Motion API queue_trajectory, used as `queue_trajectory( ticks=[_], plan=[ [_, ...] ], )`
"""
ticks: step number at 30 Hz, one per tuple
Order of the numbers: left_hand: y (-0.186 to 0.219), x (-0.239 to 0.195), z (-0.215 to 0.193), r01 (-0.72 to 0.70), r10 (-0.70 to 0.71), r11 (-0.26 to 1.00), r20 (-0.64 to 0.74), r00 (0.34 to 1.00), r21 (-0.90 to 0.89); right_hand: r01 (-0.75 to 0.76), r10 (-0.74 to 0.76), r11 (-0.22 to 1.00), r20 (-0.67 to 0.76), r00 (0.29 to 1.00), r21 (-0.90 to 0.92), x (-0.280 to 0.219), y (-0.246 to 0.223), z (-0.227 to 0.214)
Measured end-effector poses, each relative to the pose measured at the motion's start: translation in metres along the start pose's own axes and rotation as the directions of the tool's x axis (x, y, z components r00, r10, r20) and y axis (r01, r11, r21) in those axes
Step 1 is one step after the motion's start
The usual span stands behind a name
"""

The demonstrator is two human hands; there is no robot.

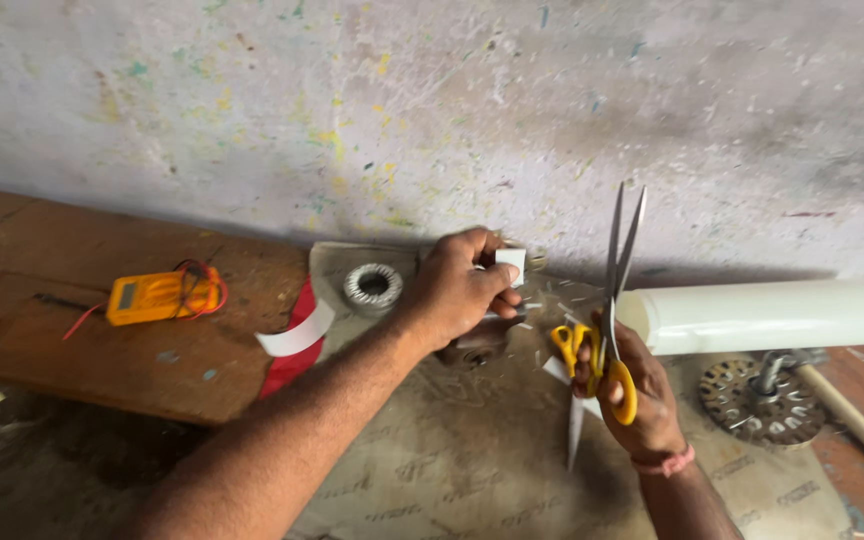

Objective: The person prepares and inserts small paper strips into the slots of a fan motor core using scissors and their hands.

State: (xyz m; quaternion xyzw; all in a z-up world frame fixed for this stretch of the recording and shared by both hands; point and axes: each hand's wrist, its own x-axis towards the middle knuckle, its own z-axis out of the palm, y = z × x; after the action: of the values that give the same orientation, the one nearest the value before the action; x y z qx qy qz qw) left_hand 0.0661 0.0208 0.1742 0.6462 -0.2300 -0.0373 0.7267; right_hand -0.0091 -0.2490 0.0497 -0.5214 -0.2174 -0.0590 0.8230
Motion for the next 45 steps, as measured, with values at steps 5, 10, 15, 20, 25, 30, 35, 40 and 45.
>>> queue_trajectory(
  ticks=[5,10,15,20,25,30,35,40,45],
  plan=[
    [0.012,0.069,0.017,-0.173,0.173,0.959,0.020,0.985,0.227,0.029,-0.027,0.997,0.038,0.999,-0.067,0.051,-0.011,-0.017],
    [0.006,0.123,0.016,-0.109,0.112,0.989,-0.031,0.993,0.104,0.097,-0.087,0.993,0.135,0.987,-0.067,0.095,-0.006,-0.018],
    [0.003,0.119,0.014,-0.037,0.049,0.982,-0.064,0.997,0.186,-0.007,0.028,0.994,0.193,0.981,-0.107,0.093,0.011,-0.025],
    [0.005,0.115,0.014,-0.048,0.056,0.973,-0.031,0.998,0.225,-0.026,0.058,0.991,0.236,0.970,-0.135,0.084,0.014,-0.035],
    [0.004,0.116,0.016,-0.033,0.045,0.972,-0.044,0.998,0.233,-0.031,0.055,0.994,0.233,0.971,-0.105,0.084,0.017,-0.032],
    [0.003,0.115,0.015,-0.048,0.060,0.965,-0.038,0.997,0.257,0.040,0.012,0.980,0.256,0.967,-0.195,0.088,0.023,-0.030],
    [0.005,0.114,0.015,-0.042,0.057,0.955,-0.043,0.997,0.293,0.029,0.017,0.981,0.232,0.973,-0.192,0.084,0.020,-0.022],
    [0.005,0.114,0.015,-0.028,0.042,0.955,-0.040,0.998,0.296,0.029,0.013,0.983,0.228,0.974,-0.179,0.083,0.016,-0.016],
    [0.004,0.116,0.015,-0.036,0.047,0.961,-0.033,0.998,0.276,0.044,0.001,0.984,0.249,0.969,-0.173,0.082,0.014,-0.013]
  ],
)
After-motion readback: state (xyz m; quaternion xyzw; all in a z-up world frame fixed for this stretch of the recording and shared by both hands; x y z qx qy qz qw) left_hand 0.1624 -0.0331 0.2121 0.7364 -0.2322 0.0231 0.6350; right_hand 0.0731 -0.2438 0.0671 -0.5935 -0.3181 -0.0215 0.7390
